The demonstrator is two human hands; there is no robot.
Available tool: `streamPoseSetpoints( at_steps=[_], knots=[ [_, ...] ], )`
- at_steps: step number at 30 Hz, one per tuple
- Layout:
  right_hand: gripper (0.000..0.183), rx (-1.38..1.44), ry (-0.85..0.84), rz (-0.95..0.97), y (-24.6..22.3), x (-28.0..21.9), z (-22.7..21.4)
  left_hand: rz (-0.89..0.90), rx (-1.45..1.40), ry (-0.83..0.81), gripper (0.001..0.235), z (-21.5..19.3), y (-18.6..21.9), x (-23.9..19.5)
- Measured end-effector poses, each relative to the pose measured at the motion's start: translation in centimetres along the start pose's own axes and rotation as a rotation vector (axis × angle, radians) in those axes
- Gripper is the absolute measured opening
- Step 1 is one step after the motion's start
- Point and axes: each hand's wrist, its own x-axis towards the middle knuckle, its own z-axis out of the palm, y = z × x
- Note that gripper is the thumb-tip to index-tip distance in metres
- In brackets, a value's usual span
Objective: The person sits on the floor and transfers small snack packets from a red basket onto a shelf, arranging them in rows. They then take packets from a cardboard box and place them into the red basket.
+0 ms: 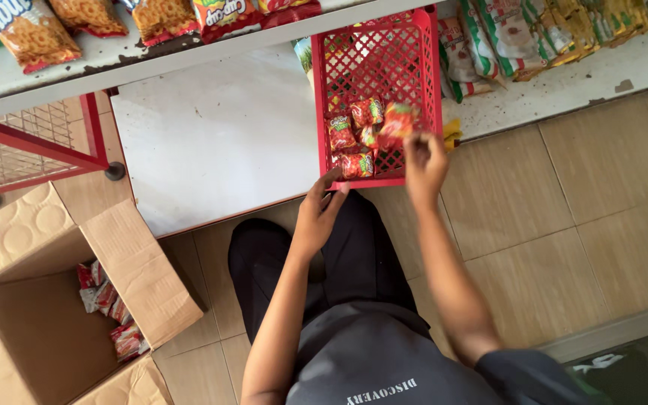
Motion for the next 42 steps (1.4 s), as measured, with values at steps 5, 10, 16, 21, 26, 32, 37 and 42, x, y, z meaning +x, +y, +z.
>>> streamPoseSetpoints(
  at_steps=[5,10,16,21,26,32,37,42],
  knots=[
    [0.017,0.112,-0.267,0.299,-7.6,-7.9,2.9,0.033,-0.276,0.073,0.051,0.1,-1.6,0.8],
    [0.024,0.174,-0.225,0.237,-3.5,-5.3,3.4,-0.025,-0.286,0.266,0.046,-2.3,-0.3,-0.3],
    [0.067,-0.695,-0.170,-0.120,9.7,2.8,3.4,0.012,-0.238,0.292,0.047,-5.5,2.9,-2.8],
    [0.048,-0.769,-0.284,-0.085,11.9,2.7,3.8,0.017,-0.251,0.319,0.051,-7.5,3.6,-4.3],
    [0.039,-0.442,-0.150,-0.185,1.2,0.6,4.2,-0.025,-0.138,0.428,0.056,-9.6,2.5,-5.2],
    [0.038,0.332,-0.588,0.276,-13.5,-6.6,7.7,-0.001,-0.183,0.477,0.044,-9.5,1.0,-4.9],
    [0.049,0.343,-0.702,0.246,-18.1,-9.8,10.8,0.025,-0.386,0.383,0.040,-10.2,1.4,-5.9],
    [0.054,0.295,-0.766,0.257,-19.2,-9.8,10.9,0.127,-0.465,0.271,0.042,-11.5,3.2,-7.2]
  ],
)
